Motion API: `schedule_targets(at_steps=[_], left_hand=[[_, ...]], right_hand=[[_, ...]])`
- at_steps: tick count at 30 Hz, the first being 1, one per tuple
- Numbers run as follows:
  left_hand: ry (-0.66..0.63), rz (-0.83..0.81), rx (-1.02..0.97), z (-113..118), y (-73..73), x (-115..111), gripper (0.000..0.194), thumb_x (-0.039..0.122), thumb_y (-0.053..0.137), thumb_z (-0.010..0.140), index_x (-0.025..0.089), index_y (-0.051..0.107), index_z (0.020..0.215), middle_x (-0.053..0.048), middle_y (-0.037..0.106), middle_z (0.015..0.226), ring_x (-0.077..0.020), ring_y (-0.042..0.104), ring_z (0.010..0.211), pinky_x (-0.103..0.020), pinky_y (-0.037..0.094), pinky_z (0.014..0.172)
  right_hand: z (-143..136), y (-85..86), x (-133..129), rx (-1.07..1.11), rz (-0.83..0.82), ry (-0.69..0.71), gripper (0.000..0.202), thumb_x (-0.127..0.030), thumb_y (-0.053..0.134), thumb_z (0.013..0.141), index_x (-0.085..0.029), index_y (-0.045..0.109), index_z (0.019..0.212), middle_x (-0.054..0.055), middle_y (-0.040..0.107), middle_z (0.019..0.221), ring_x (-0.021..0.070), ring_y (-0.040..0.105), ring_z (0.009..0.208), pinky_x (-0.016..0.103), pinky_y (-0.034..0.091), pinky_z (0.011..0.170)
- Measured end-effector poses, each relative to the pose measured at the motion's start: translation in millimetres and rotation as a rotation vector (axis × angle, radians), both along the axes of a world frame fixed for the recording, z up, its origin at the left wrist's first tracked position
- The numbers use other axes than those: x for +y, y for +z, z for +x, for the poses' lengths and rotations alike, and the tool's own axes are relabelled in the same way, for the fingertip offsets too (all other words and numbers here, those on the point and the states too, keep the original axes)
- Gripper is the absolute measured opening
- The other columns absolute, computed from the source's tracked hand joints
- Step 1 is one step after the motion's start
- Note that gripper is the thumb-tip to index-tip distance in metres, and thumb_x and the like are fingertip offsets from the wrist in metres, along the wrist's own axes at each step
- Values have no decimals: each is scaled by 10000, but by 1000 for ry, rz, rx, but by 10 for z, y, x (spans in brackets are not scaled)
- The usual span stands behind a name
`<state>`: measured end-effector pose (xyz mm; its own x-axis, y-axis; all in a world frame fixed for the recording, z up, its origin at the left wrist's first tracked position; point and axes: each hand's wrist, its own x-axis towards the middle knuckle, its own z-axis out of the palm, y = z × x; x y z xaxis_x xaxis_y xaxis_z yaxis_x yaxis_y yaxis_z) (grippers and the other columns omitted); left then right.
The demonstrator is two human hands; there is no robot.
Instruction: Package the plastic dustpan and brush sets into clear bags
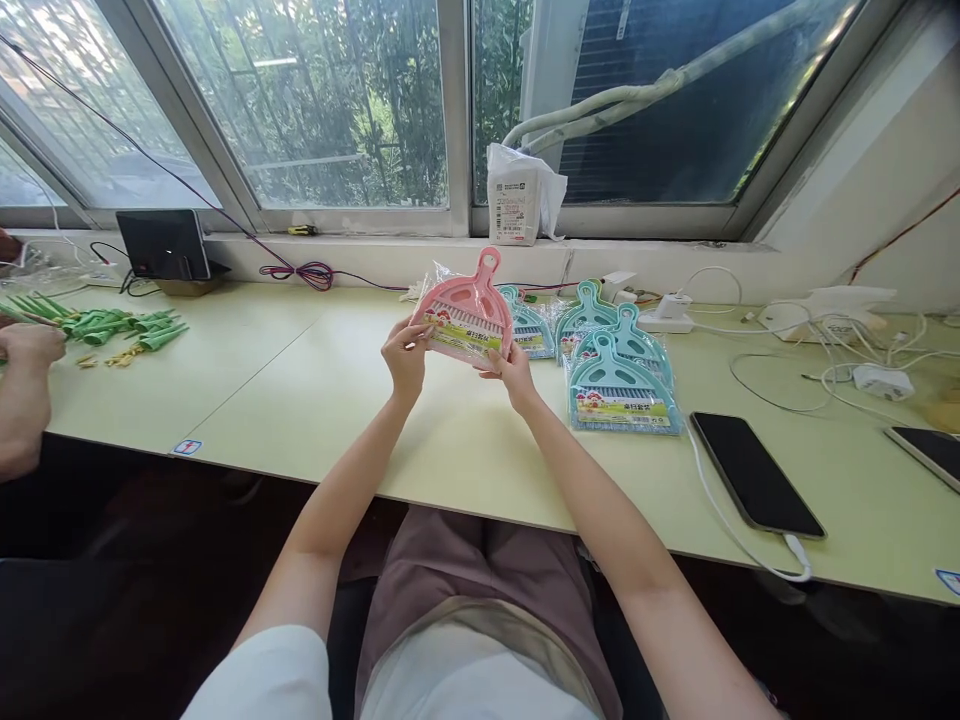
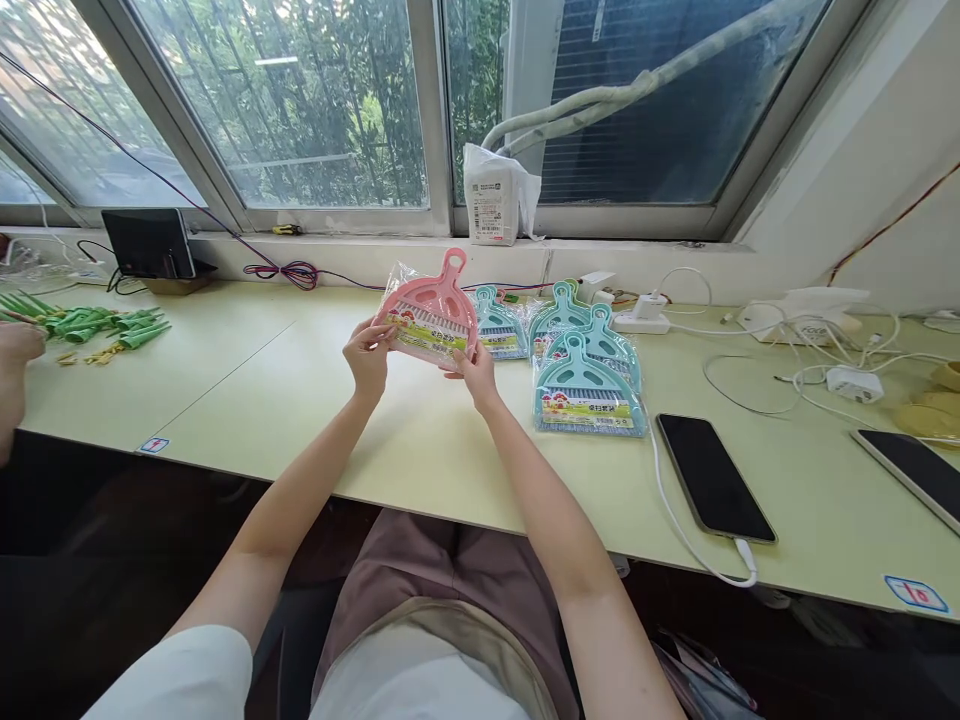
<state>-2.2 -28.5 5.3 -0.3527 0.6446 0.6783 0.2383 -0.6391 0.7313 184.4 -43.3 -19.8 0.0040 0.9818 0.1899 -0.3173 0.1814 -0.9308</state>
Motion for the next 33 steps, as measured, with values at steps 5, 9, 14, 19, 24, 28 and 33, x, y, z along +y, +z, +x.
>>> schedule_targets(at_steps=[5, 9, 14, 19, 24, 28, 33], left_hand=[[96, 70, -69, 46, -14, -11, 136, 280, 672, 797, 202, 726, 893, -60, 683, 1024, -190, 663, 935, -240, 520, 634], [76, 19, -124, 62, 6, -20, 362, 293, 684, 799, 234, 599, 1146, -48, 672, 1028, -161, 667, 883, -222, 523, 643], [42, -108, -140, 99, -40, -28, 483, 306, 693, 805, 248, 517, 1251, -70, 617, 1068, -154, 652, 858, -206, 514, 601], [-35, -100, -45, 157, -128, -29, 476, 282, 646, 845, 261, 507, 1299, -90, 598, 1106, -197, 634, 1012, -257, 543, 724], [-26, -25, 97, 223, -153, -78, 403, 335, 614, 889, 323, 529, 1282, -69, 598, 1169, -179, 619, 981, -294, 558, 777], [-70, 18, 158, 239, -122, -85, 334, 432, 676, 838, 271, 641, 1128, -73, 549, 1147, -195, 623, 1040, -326, 558, 876], [-127, 78, 293, 154, -60, -23, 378, 514, 704, 780, 261, 696, 1060, -91, 438, 1324, -247, 562, 1193, -397, 531, 981]], right_hand=[[-76, 29, -47, -24, 4, 13, 369, -458, 674, 789, -243, 540, 1057, 34, 651, 1089, 188, 737, 742, 294, 622, 574], [-129, 22, -67, -34, -19, -18, 395, -478, 626, 824, -252, 530, 1134, 41, 648, 1135, 174, 732, 730, 276, 608, 558], [-101, 5, -63, -72, -54, -84, 531, -608, 522, 846, -257, 505, 1244, 66, 623, 1221, 190, 726, 864, 230, 579, 538], [3, 45, -56, -142, -24, -197, 785, -540, 774, 639, -224, 492, 1300, 103, 501, 1441, 263, 523, 1270, 207, 587, 610], [59, 48, -26, -120, -15, -269, 811, -408, 801, 606, -211, 490, 1328, 105, 490, 1461, 257, 574, 1194, 203, 559, 565], [74, 13, 10, -120, -14, -272, 742, -404, 762, 648, -237, 505, 1324, 90, 525, 1429, 230, 607, 1124, 204, 549, 556], [100, -7, 29, -150, -6, -245, 715, -437, 742, 672, -262, 520, 1329, 84, 615, 1311, 222, 620, 1076, 207, 544, 555]])
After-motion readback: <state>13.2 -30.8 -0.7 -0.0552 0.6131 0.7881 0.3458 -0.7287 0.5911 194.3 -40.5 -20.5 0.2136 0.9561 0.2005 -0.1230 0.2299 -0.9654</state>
